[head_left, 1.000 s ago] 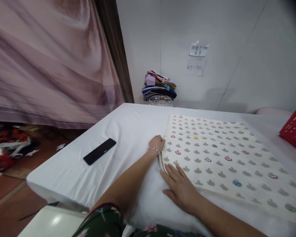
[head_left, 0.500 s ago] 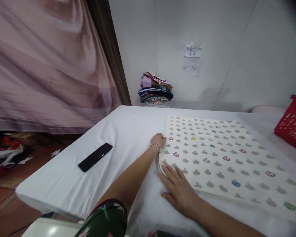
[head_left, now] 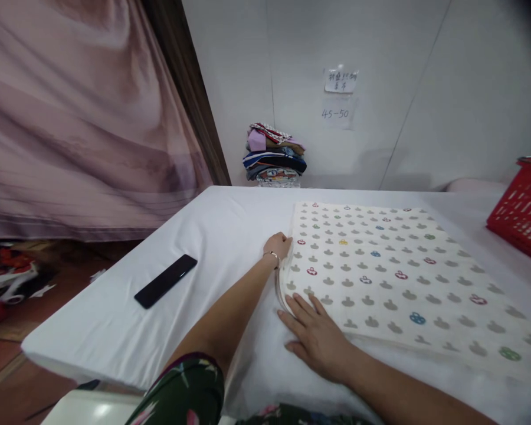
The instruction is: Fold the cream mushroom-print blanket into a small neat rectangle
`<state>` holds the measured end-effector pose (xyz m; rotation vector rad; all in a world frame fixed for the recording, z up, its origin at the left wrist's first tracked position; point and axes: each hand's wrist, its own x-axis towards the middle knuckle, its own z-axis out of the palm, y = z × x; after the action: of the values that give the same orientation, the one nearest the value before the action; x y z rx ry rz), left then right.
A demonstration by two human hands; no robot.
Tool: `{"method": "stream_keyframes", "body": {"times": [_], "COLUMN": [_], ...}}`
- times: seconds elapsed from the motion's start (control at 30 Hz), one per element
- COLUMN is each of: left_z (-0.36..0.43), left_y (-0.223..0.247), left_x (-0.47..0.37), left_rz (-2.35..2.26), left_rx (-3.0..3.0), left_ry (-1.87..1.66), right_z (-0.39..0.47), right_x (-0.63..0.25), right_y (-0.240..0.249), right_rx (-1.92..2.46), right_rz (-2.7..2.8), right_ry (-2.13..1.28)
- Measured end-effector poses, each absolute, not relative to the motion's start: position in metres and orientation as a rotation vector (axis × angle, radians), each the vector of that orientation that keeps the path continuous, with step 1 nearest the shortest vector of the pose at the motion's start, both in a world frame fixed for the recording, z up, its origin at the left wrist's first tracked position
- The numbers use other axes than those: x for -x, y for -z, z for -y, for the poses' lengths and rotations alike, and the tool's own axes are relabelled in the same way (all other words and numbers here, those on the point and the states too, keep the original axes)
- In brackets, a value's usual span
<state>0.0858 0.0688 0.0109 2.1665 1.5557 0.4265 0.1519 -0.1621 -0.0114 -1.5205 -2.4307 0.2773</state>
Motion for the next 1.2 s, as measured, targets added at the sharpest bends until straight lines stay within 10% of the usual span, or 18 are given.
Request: {"method": "stream_keyframes", "body": {"times": [0.43, 0.97, 1.2], "left_z": [-0.005, -0.007, -0.002], "left_y": [0.007, 0.009, 0.015], "left_x": [-0.028, -0.018, -0.019], "left_rz": [-0.577, -0.523, -0.677], "left_rx": [-2.551, -2.67, -2.751], "left_ry": [-0.794, -0.921, -0.34], "right_z": [0.162, 0.162, 0.159], "right_x": [-0.153, -0.158, -0.156], "right_y": [0.011, -0.003, -0.001], "right_rx": [1.519, 1.563, 1.757], "right_rz": [2.451, 2.387, 2.339], "right_ry": [-0.268, -0.234, -0.335]}}
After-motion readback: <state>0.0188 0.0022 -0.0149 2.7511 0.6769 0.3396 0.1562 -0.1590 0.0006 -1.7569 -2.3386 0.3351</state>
